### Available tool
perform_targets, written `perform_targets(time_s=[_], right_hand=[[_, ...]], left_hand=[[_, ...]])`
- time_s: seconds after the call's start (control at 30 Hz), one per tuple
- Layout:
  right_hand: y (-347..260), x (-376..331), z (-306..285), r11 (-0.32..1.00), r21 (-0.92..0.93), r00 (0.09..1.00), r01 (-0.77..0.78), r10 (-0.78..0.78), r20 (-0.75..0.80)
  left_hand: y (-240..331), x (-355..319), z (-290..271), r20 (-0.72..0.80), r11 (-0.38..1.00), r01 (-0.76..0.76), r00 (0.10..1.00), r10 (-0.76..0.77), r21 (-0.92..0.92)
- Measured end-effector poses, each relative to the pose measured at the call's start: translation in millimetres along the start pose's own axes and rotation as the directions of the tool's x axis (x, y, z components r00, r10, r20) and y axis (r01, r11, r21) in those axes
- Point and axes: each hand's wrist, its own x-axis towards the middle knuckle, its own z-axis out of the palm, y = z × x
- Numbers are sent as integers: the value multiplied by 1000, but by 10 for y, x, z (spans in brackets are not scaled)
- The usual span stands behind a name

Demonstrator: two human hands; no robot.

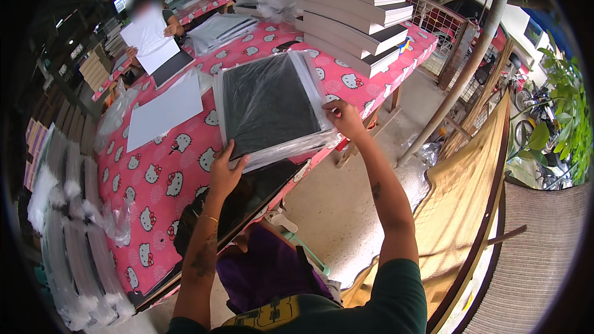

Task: The person places white sheets of paper into plastic bags, inserts black books into the bags behind the paper, and stacks the packaged items on a table.

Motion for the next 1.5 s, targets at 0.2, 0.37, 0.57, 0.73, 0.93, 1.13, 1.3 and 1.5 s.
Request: perform_targets(time_s=[0.2,0.37,0.57,0.73,0.93,1.13,1.3,1.5], right_hand=[[-270,-415,42,983,-178,939,36,-94,-331],[-367,-623,93,990,-108,913,90,-125,-387],[-84,98,219,991,-124,966,56,-85,-243],[-56,44,201,973,-227,961,-31,-34,-275],[-469,-712,150,964,-265,922,-5,-98,-376],[-529,-570,164,932,-303,888,201,-304,-345],[-305,-452,175,999,-14,947,-42,36,-319],[-265,-655,413,941,337,838,29,160,-521]], left_hand=[[129,-23,-71,-20,988,79,997,-77,130],[84,-52,-46,-39,995,49,998,-46,91],[88,11,-15,1,993,36,999,-36,112],[115,11,-6,-2,986,41,999,-41,162],[59,-57,-31,-31,979,37,999,-32,201],[27,-69,-9,-57,981,-14,998,25,195],[120,-46,-4,5,988,52,999,-54,148],[65,-31,-7,-16,992,27,1000,-26,126]])
